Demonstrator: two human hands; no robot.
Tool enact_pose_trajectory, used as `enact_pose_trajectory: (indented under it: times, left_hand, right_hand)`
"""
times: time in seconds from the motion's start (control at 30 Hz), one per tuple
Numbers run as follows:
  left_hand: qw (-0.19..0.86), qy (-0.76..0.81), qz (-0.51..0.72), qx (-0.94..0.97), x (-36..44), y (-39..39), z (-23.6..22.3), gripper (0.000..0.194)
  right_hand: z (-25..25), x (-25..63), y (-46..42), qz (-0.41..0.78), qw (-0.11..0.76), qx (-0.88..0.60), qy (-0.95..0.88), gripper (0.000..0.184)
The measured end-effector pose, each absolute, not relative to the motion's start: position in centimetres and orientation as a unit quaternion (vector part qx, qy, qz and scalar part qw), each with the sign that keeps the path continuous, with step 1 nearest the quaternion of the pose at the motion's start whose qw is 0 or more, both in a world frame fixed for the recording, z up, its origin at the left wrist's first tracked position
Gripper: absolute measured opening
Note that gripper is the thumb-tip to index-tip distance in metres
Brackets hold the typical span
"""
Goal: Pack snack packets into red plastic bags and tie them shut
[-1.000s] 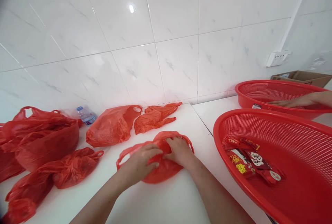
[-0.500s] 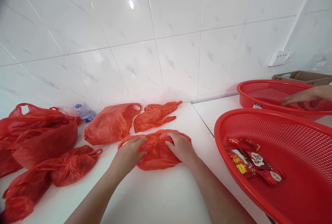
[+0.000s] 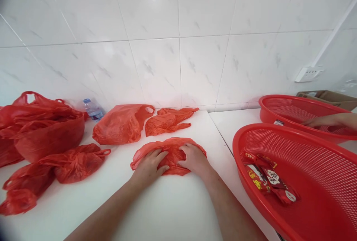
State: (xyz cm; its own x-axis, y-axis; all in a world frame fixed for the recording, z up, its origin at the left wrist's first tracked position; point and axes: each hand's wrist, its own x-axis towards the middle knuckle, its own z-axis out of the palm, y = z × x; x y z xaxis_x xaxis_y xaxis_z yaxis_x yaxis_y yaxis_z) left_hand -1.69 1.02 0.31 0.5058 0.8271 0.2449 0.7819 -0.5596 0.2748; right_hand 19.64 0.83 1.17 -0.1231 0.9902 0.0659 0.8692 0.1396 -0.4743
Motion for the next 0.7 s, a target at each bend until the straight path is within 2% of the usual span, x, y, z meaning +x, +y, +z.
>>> enact_pose_trajectory:
  times: [0.13,0.3,0.4,0.53,0.63,0.7]
  left_hand:
    - [0.019,0.453,0.206,0.867,-1.8,0.8,0.7,0.049]
    - [-0.044,0.397,0.277,0.874,-2.0,0.5,1.3,0.025]
    - [-0.033,0.337,0.306,0.890,-1.9,0.1,1.4,0.020]
    - [0.013,0.281,0.285,0.916,-1.5,-0.4,0.7,0.023]
    - [0.032,0.275,0.255,0.926,-1.2,-0.5,0.2,0.027]
    - [0.038,0.276,0.235,0.931,-1.1,-0.4,0.0,0.026]
  right_hand:
    - [1.7,18.8,-0.2,0.110,0.236,-0.622,-0.739,0.037]
    - [4.3,17.3,-4.9,0.032,0.311,-0.592,-0.743,0.030]
    - [6.7,17.6,-9.6,0.036,0.303,-0.561,-0.770,0.028]
    - [10.5,20.8,-14.5,-0.020,0.270,-0.572,-0.774,0.027]
    - [13.0,24.9,-15.3,-0.035,0.273,-0.653,-0.706,0.027]
    - [14.1,28.0,-14.5,0.033,0.271,-0.735,-0.621,0.032]
